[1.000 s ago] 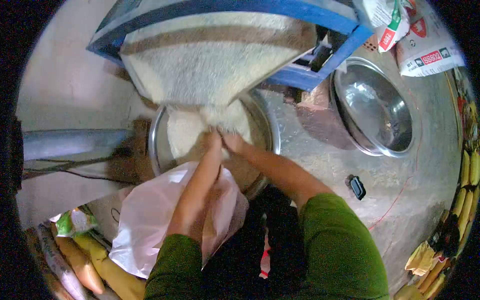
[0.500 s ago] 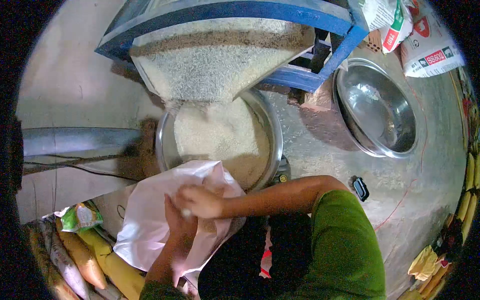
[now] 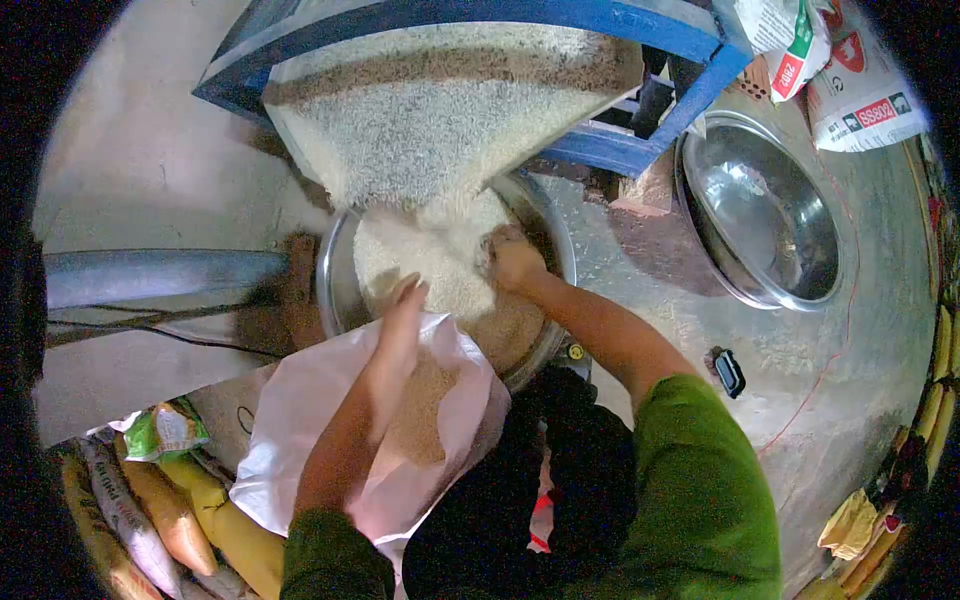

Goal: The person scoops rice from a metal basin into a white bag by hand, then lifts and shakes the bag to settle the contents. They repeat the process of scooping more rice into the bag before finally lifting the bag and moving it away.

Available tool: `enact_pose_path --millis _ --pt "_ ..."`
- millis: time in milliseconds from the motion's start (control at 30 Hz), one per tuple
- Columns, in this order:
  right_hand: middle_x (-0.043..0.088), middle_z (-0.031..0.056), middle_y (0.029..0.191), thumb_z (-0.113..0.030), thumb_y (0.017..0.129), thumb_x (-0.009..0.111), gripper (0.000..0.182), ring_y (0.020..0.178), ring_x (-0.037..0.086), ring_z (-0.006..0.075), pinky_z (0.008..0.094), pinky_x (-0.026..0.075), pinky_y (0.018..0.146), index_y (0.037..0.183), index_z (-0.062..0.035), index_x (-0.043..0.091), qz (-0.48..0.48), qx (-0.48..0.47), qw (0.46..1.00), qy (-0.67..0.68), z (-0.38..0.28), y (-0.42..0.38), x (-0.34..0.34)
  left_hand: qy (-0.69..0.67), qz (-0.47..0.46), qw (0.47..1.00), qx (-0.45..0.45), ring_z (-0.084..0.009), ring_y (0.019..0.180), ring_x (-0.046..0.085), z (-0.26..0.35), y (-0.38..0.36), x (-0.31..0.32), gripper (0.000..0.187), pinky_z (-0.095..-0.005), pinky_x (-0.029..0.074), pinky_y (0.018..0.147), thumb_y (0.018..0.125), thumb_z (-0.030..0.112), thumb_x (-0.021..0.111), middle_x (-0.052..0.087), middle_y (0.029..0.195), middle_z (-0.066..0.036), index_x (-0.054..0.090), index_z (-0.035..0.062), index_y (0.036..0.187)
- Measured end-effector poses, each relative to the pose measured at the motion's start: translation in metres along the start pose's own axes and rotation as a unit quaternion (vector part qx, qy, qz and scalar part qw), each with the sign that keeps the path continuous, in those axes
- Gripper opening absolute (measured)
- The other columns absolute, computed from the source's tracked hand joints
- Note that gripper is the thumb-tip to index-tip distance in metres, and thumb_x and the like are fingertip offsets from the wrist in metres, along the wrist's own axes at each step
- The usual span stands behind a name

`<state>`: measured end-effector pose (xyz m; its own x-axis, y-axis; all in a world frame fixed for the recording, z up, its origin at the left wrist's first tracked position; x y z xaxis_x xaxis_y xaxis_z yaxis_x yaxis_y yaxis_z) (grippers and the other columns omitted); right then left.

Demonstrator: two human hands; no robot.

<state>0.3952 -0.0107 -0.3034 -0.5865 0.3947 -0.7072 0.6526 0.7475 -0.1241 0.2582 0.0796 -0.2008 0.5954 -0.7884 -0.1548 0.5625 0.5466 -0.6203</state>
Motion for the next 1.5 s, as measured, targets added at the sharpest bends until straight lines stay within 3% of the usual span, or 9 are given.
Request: enact_pose_path --millis 167,200,433,500,700,933,1033,1267,1500 --pt "0.053 0.0217 0.093 -0.027 0.077 0.042 0.036 0.087 0.050 0.0342 0.0392 0.037 0.082 0.100 0.0008 0.048 0.005 -0.168 0.935 -0.313 0.003 -0.005 0.052 0.226 0.090 0.949 -0.198 -0.0317 0.116 0.028 -0.077 0.117 0.038 0.056 -0.0378 0.023 0.094 0.077 0.033 0.041 0.030 0.123 -0.022 0.032 -0.0016 0.119" --pt "0.054 0.0217 0.090 -0.021 0.078 0.039 0.030 0.085 0.051 0.0327 0.0397 0.037 0.081 0.097 -0.0009 0.051 0.071 0.148 0.986 0.037 -0.004 -0.015 0.004 0.280 0.172 0.904 -0.272 -0.0323 0.116 0.028 -0.079 0.107 0.035 0.055 -0.0395 0.023 0.094 0.077 0.034 0.039 0.032 0.123 -0.022 0.032 -0.0015 0.119" --pt "0.054 0.0228 0.086 -0.022 0.078 0.040 0.032 0.082 0.051 0.0338 0.0362 0.038 0.077 0.093 0.0039 0.051 -0.096 0.264 0.936 0.211 0.000 -0.018 0.045 0.133 0.163 0.967 -0.143 -0.0314 0.113 0.033 -0.101 0.122 0.046 0.050 -0.0390 0.024 0.094 0.085 0.036 0.027 0.032 0.124 -0.019 0.034 0.0004 0.119" --pt "0.056 0.0190 0.083 -0.024 0.078 0.042 0.033 0.078 0.052 0.0275 0.0329 0.039 0.073 0.090 0.0048 0.052 0.081 0.315 0.761 0.562 -0.005 -0.017 0.060 -0.027 0.169 0.980 -0.098 -0.0307 0.112 0.034 -0.094 0.107 0.041 0.048 -0.0371 0.025 0.093 0.085 0.034 0.027 0.031 0.124 -0.018 0.031 0.0008 0.120" --pt "0.054 0.0082 0.080 -0.026 0.078 0.046 0.029 0.074 0.048 0.0164 0.0263 0.038 0.070 0.090 -0.0010 0.054 0.105 0.152 0.781 0.597 -0.109 -0.028 -0.012 -0.322 0.155 0.933 0.037 -0.0221 0.099 0.042 -0.003 0.002 0.007 0.042 -0.0312 0.033 0.084 0.086 0.033 0.031 0.039 0.111 -0.011 0.030 0.0012 0.113" --pt "0.053 0.0161 0.097 -0.022 0.079 0.046 0.028 0.088 0.050 0.0201 0.0309 0.038 0.078 0.093 0.0010 0.054 -0.368 -0.108 0.853 0.355 -0.217 -0.111 0.023 -0.075 0.098 0.992 -0.016 -0.0181 0.103 0.039 -0.025 -0.135 -0.074 0.040 -0.0310 0.031 0.088 0.086 0.032 0.035 0.039 0.111 -0.011 0.035 0.0043 0.114" --pt "0.053 0.0174 0.098 -0.018 0.077 0.048 0.024 0.090 0.051 0.0239 0.0308 0.038 0.079 0.092 0.0002 0.054 -0.212 -0.281 0.908 0.228 -0.211 -0.093 -0.005 -0.008 0.102 0.993 -0.063 -0.0168 0.108 0.034 -0.048 -0.142 -0.104 0.043 -0.0310 0.028 0.090 0.085 0.027 0.039 0.034 0.118 -0.011 0.030 0.0044 0.120" --pt "0.056 0.0161 0.085 -0.035 0.080 0.040 0.035 0.083 0.052 0.0314 0.0410 0.035 0.079 0.088 -0.0052 0.056 -0.093 0.092 0.989 -0.070 -0.046 0.009 -0.013 0.087 0.046 0.983 0.152 -0.0211 0.100 0.047 0.011 -0.022 -0.068 0.035 -0.0285 0.036 0.083 0.081 0.019 0.046 0.048 0.108 -0.015 0.044 -0.0024 0.108" --pt "0.050 0.0113 0.100 -0.030 0.083 0.035 0.034 0.091 0.047 0.0242 0.0361 0.036 0.081 0.105 -0.0061 0.045 -0.002 -0.125 0.992 0.023 0.006 0.045 0.052 0.229 0.206 0.947 -0.087 -0.0337 0.109 0.037 -0.042 0.144 -0.066 0.050 -0.0360 0.034 0.086 0.080 0.037 0.039 0.041 0.115 -0.021 0.037 0.0042 0.117"
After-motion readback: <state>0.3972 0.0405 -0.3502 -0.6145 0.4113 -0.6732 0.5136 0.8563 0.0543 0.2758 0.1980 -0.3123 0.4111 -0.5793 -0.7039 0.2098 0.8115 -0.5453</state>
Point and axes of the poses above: each hand's wrist, its own y-axis towards the middle knuckle, its own x-axis out of the palm, z = x × y, the point moved 7 cm from there along y, towards the middle knuckle
